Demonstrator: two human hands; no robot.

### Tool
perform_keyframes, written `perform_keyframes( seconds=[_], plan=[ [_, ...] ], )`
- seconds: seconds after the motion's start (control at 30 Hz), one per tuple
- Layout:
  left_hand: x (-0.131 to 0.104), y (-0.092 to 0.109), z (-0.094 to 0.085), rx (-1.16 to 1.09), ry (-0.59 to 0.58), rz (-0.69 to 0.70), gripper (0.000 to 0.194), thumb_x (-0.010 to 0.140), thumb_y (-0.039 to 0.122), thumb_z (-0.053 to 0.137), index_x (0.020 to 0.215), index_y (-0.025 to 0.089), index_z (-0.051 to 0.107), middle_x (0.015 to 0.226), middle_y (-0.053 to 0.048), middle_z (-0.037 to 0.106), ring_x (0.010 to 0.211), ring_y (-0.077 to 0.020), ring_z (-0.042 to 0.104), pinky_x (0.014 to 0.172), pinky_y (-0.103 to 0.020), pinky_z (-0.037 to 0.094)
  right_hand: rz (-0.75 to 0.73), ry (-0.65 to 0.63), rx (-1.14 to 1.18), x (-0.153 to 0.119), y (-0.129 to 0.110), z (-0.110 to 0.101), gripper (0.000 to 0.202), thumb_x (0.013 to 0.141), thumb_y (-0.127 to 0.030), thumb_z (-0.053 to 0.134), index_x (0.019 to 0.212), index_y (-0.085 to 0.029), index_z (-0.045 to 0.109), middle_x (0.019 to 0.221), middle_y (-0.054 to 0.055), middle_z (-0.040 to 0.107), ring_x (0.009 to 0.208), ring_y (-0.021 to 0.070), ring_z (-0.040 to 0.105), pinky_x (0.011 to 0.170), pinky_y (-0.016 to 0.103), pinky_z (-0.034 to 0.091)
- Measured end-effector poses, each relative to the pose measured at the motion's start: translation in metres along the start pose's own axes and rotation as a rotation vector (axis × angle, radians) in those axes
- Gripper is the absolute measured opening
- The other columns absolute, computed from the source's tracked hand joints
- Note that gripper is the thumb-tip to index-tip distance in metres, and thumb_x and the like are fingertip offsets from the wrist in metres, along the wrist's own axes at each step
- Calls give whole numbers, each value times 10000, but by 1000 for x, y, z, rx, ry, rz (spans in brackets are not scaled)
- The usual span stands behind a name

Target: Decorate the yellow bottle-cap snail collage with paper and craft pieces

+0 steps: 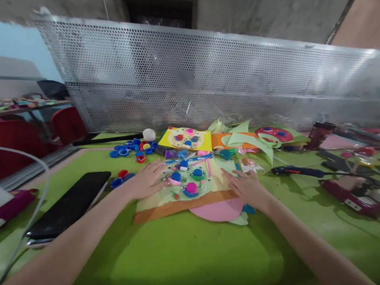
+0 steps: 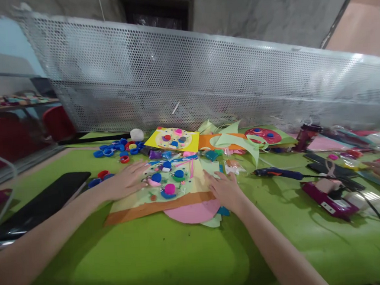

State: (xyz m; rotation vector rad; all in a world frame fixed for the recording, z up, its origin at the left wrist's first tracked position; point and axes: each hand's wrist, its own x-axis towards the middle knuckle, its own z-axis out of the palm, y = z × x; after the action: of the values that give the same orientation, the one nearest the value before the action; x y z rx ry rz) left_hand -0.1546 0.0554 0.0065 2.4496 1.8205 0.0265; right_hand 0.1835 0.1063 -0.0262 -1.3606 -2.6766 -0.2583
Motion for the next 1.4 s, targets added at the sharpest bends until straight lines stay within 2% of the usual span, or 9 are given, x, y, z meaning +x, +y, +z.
perform_keyframes(
  seconds=[0.17,0.3,0.43,0.53,0.63,0.87,1.1,1.23,1.4],
  plan=[
    [5,-5,16,-8,-95,-2,673,915,547,161,1442,129,141,1513,-78,74,1390,-231,58,1115,-429,60,78,80,25,3,-7,-12,452,929,-225,295,1374,-182,367,1146,156,615,1194,301,440,957,579,226],
    [-2,3,7,-14,-92,-24,806,866,646,199,1444,96,82,1511,-125,20,1388,-276,15,1103,-472,69,53,42,101,0,-12,-21,421,939,-271,292,1339,-225,415,1102,93,643,1072,241,543,946,463,323],
    [-12,35,-4,-21,-38,70,1076,689,791,402,1449,149,-7,1509,-125,-41,1377,-343,-16,1083,-550,46,146,-13,178,-2,-4,-16,432,922,-212,266,1296,-172,477,1110,112,642,1031,240,586,857,393,421],
    [-18,63,-5,18,-62,227,1053,710,755,428,1448,155,-25,1512,-130,48,1378,-342,45,1080,-563,76,156,-53,243,-5,1,-15,446,903,-201,288,1312,-172,462,1172,93,618,1092,215,560,869,343,432],
    [-20,75,-3,96,-74,300,924,786,656,425,1451,145,37,1502,-134,153,1371,-328,134,1080,-564,92,132,-79,280,-9,0,-18,456,892,-197,297,1323,-200,446,1188,73,610,1138,216,527,919,378,399],
    [-14,57,1,53,61,212,671,912,568,181,1444,162,154,1483,-97,252,1363,-274,198,1089,-482,178,81,-21,279,-19,-10,-25,420,907,-170,266,1268,-197,480,1208,97,587,1140,244,497,967,499,293],
    [20,13,31,-189,325,-27,604,914,486,161,1359,118,339,1405,-137,392,1324,-272,291,1074,-461,242,-340,-100,372,-27,-47,-42,435,932,-165,277,1357,-209,362,1294,94,509,1237,186,392,1023,433,264],
    [32,-3,42,-244,321,-103,636,906,490,122,1362,81,293,1405,-165,376,1317,-274,303,1065,-463,267,-411,-138,377,-25,-58,-42,460,951,-227,278,1410,-218,256,1269,112,503,1192,214,418,993,450,296],
    [32,-2,44,-282,281,-75,630,903,497,152,1348,81,309,1412,-160,368,1352,-263,228,1087,-444,237,-462,-130,311,-18,-60,-39,481,956,-242,267,1428,-177,201,1192,136,540,1165,242,419,973,492,293]
  ],
)
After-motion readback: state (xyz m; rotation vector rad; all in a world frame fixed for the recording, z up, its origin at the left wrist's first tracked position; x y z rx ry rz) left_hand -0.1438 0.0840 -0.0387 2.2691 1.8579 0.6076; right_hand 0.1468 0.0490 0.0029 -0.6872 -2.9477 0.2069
